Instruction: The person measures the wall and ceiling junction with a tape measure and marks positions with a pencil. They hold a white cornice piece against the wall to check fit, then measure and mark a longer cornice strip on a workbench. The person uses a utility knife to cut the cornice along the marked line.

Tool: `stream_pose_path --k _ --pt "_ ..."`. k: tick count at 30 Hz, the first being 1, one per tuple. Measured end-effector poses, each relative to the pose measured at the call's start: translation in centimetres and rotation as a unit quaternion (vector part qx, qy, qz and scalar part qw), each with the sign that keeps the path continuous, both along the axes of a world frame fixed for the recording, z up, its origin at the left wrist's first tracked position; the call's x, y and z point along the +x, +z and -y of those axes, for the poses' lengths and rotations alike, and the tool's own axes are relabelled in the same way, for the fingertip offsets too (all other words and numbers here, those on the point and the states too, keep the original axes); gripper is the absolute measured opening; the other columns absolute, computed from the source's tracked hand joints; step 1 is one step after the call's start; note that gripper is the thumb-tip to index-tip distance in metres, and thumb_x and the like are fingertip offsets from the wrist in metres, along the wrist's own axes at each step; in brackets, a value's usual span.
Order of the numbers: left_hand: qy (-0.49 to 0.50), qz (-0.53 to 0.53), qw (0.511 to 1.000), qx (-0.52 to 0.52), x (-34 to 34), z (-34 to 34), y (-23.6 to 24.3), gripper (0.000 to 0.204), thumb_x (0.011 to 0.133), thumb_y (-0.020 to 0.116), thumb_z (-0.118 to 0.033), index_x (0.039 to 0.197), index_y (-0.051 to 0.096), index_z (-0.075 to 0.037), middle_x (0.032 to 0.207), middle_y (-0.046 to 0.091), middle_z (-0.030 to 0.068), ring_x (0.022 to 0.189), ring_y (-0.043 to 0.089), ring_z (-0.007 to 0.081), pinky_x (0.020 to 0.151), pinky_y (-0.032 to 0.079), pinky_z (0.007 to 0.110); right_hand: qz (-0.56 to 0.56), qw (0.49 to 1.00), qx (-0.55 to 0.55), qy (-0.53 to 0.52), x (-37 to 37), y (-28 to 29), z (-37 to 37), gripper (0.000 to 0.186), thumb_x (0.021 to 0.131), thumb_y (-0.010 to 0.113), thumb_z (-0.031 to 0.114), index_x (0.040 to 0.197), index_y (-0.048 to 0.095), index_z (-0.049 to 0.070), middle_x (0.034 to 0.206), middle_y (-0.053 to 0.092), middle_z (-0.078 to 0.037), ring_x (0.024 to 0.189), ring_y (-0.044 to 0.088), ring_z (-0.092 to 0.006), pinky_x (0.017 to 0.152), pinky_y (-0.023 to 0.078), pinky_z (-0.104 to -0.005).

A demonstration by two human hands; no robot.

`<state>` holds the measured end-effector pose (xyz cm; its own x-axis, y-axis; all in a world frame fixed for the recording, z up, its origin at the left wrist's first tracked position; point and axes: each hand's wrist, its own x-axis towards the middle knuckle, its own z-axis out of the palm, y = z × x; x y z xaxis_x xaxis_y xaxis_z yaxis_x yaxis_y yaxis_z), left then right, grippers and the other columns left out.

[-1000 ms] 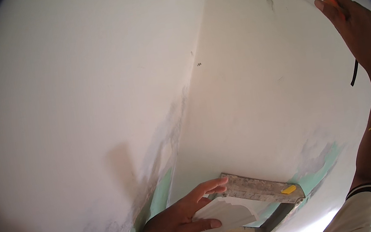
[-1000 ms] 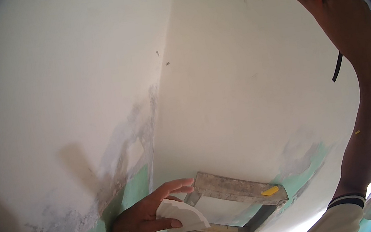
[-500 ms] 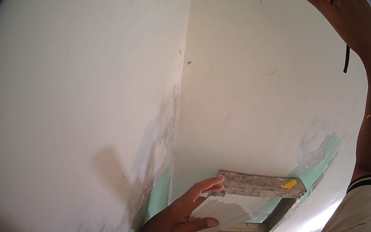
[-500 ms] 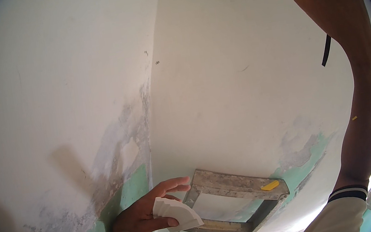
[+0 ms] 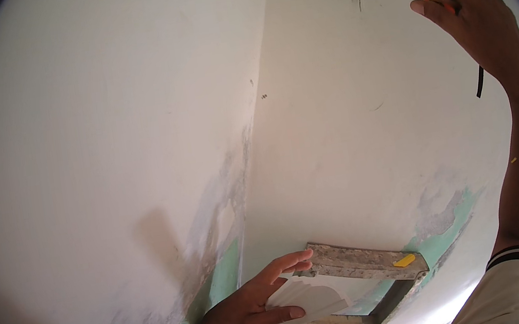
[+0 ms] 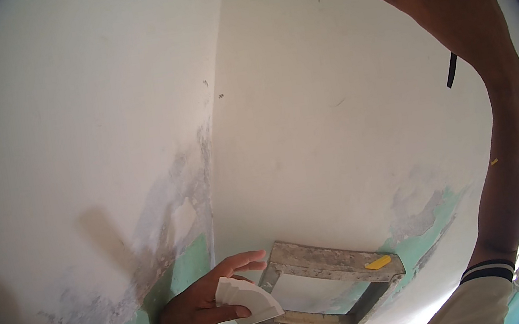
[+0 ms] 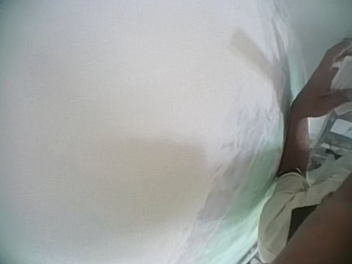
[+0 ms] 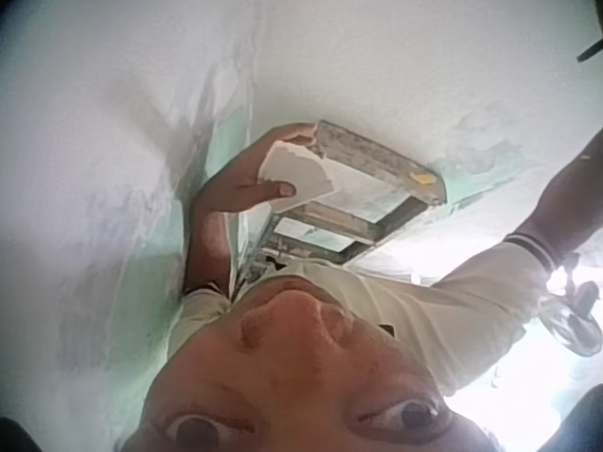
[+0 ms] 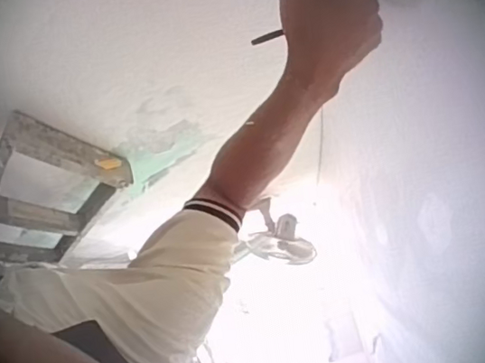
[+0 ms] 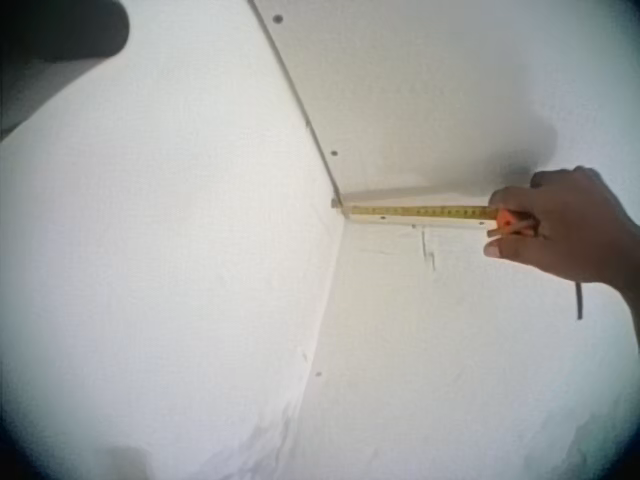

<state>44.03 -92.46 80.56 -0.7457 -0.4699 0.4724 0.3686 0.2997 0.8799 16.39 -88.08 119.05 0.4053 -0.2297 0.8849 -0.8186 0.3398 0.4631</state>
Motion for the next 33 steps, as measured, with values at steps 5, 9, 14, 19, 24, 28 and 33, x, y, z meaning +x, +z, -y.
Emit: stream_pose_path --k 5,9,14,19,24,28,33 --pt "0.005 -0.003 1.0 -0.007 0.2 -0.2 0.1 0.088 0.1 0.076 -0.011 0.169 0.021 -0.006 0.173 0.028 0.0118 0.159 0.031 0.0296 0.127 0.032 0.05 0.033 0.997 0.051 -0.038 1.3 -0.6 -0.4 0.041 0.098 0.074 0.043 0.132 0.07 0.019 0.082 0.062 -0.004 0.07 0.061 -0.0159 0.069 0.05 -0.0342" --pt "-0.005 0.006 1.0 0.018 0.3 -0.4 0.9 0.087 0.1 0.076 -0.012 0.169 0.023 -0.005 0.173 0.029 0.0118 0.158 0.032 0.0293 0.126 0.033 0.049 -0.005 0.997 0.072 0.014 -0.8 -0.6 0.5 0.042 0.099 0.071 0.048 0.128 0.07 0.018 0.079 0.063 -0.007 0.067 0.062 -0.0189 0.068 0.051 -0.0369" --pt "0.016 -0.003 1.0 -0.009 0.4 -0.7 1.2 0.085 0.1 0.076 -0.012 0.168 0.025 -0.005 0.172 0.033 0.0119 0.157 0.033 0.0283 0.124 0.035 0.047 0.03 0.994 0.109 0.012 -1.3 -1.4 0.2 0.04 0.099 0.072 0.046 0.126 0.071 0.017 0.079 0.064 -0.008 0.068 0.064 -0.0202 0.07 0.053 -0.0369" --pt "0.007 0.003 1.0 0.002 0.6 -0.5 0.7 0.081 0.102 0.074 -0.013 0.168 0.027 -0.005 0.17 0.037 0.0133 0.157 0.034 0.0255 0.123 0.035 0.042 0.128 0.972 0.185 0.063 -1.7 -4.2 -0.7 0.039 0.098 0.072 0.045 0.124 0.072 0.015 0.081 0.068 -0.008 0.07 0.066 -0.0206 0.072 0.053 -0.0373" --pt "0.003 0.027 1.0 0.009 0.7 -0.5 0.5 0.076 0.104 0.072 -0.015 0.167 0.029 -0.005 0.164 0.044 0.0144 0.148 0.044 0.0229 0.119 0.039 0.04 0.209 0.935 0.26 0.119 -3.0 -6.0 -0.8 0.04 0.096 0.075 0.044 0.122 0.073 0.013 0.081 0.069 -0.008 0.072 0.065 -0.0199 0.072 0.053 -0.0368" --pt "0.005 0.019 1.0 0.005 0.3 -0.3 0.6 0.074 0.105 0.071 -0.019 0.166 0.032 -0.005 0.157 0.05 0.0137 0.139 0.051 0.0213 0.114 0.042 0.038 0.19 0.959 0.197 0.078 -4.1 -5.8 -0.3 0.04 0.097 0.074 0.043 0.123 0.072 0.013 0.083 0.069 -0.007 0.072 0.064 -0.0187 0.071 0.052 -0.0364" --pt "0.01 0.016 1.0 0.004 0.4 -0.4 0.5 0.073 0.106 0.071 -0.022 0.166 0.033 -0.005 0.148 0.058 0.0123 0.134 0.055 0.0199 0.112 0.044 0.037 0.199 0.962 0.175 0.068 -4.2 -5.0 -0.6 0.041 0.097 0.075 0.042 0.125 0.072 0.012 0.084 0.068 -0.007 0.073 0.063 -0.0167 0.072 0.052 -0.0366"
